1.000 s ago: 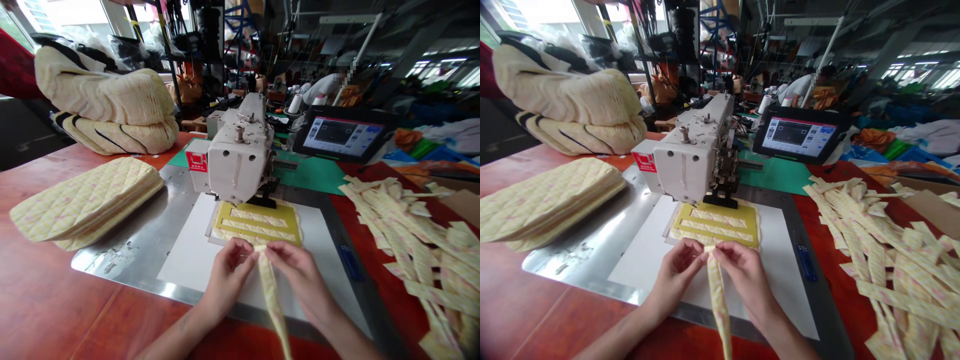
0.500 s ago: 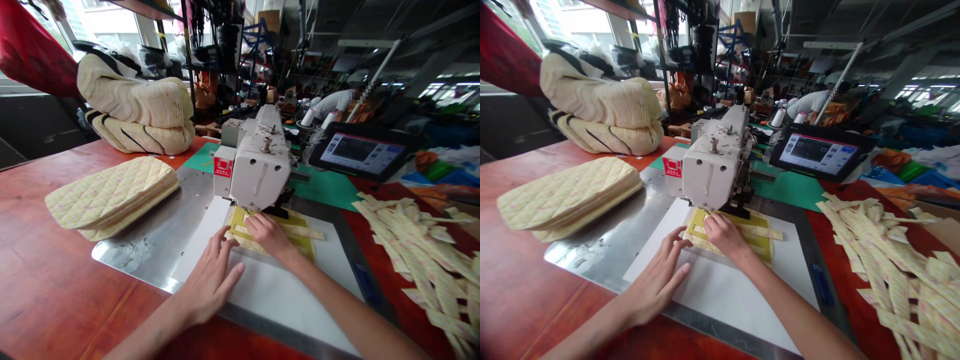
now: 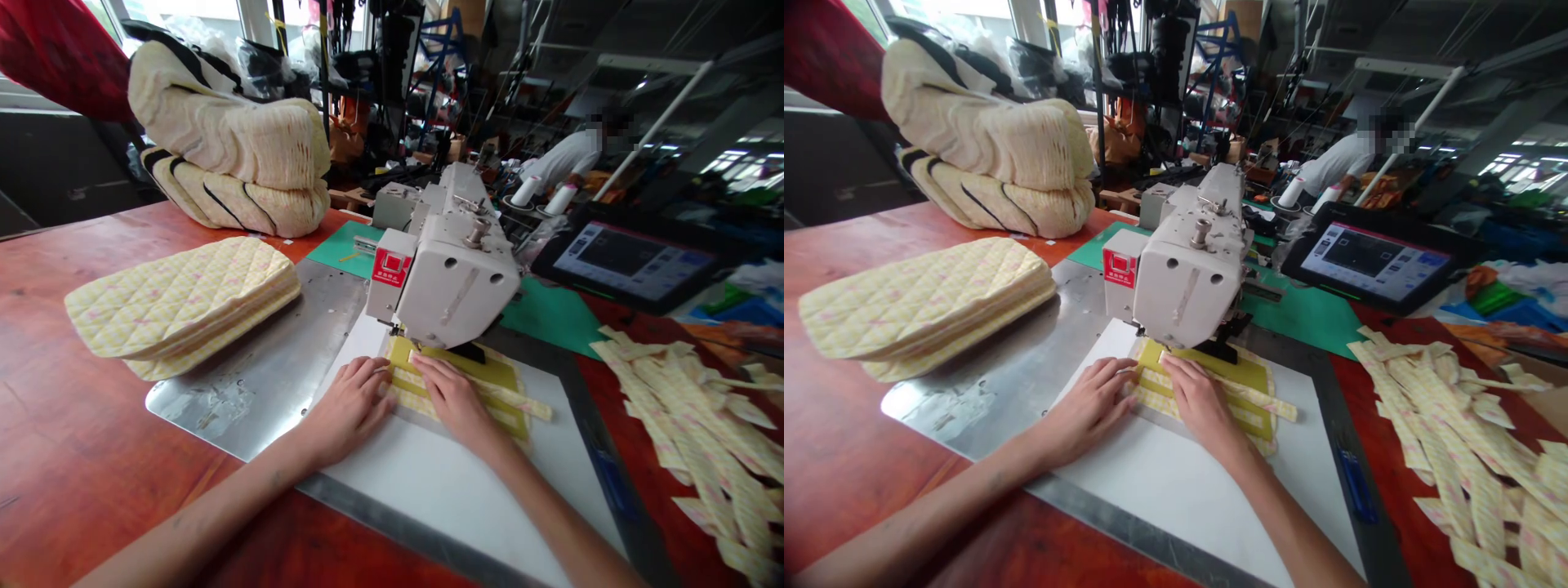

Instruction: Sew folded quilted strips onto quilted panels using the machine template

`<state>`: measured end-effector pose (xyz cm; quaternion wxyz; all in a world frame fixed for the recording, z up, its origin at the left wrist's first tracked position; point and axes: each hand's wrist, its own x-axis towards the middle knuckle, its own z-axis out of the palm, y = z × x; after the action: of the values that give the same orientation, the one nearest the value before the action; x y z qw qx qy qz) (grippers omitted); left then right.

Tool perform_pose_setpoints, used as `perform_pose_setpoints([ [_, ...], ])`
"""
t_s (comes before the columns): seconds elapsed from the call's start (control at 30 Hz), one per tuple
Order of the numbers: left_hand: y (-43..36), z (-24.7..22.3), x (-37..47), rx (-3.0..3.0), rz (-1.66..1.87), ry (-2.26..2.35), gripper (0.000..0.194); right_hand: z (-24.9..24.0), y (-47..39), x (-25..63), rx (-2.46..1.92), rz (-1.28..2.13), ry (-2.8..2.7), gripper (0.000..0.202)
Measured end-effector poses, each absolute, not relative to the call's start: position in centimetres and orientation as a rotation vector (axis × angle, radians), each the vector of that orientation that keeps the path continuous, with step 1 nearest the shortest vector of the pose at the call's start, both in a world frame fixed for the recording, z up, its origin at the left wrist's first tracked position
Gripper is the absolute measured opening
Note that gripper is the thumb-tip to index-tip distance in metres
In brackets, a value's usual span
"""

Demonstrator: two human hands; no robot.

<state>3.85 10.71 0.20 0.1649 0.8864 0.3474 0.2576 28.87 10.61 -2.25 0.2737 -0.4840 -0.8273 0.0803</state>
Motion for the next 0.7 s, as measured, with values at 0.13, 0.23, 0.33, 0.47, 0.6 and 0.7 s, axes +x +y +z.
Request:
perform_pose_setpoints([
  [0.13, 12.7, -0.2, 4.9, 2.636, 0.736, 0.901, 0.032, -2.0, 10.7, 29.0, -1.279, 0.326, -2.22, 0.051],
  [0.23, 14.1, -0.5, 6.1, 2.734, 0.724, 0.765, 0.035, -1.7, 10.8, 29.3, -1.259, 0.374, -2.222, 0.052],
  [0.33, 14.8, -0.9, 6.9, 2.806, 0.715, 0.708, 0.038, -1.7, 10.9, 29.5, -1.246, 0.398, -2.203, 0.05],
  [0.47, 14.8, -1.2, 7.3, 2.873, 0.711, 0.756, 0.038, -1.8, 11.0, 29.4, -1.239, 0.416, -2.088, 0.047],
  [0.6, 14.4, -1.0, 7.6, 2.969, 0.692, 0.813, 0.037, -2.0, 10.6, 28.9, -1.273, 0.24, -1.983, 0.037],
  [0.7, 14.1, -1.0, 7.9, 3.009, 0.687, 0.855, 0.035, -2.1, 9.7, 29.1, -1.33, 0.022, -2.051, 0.033],
])
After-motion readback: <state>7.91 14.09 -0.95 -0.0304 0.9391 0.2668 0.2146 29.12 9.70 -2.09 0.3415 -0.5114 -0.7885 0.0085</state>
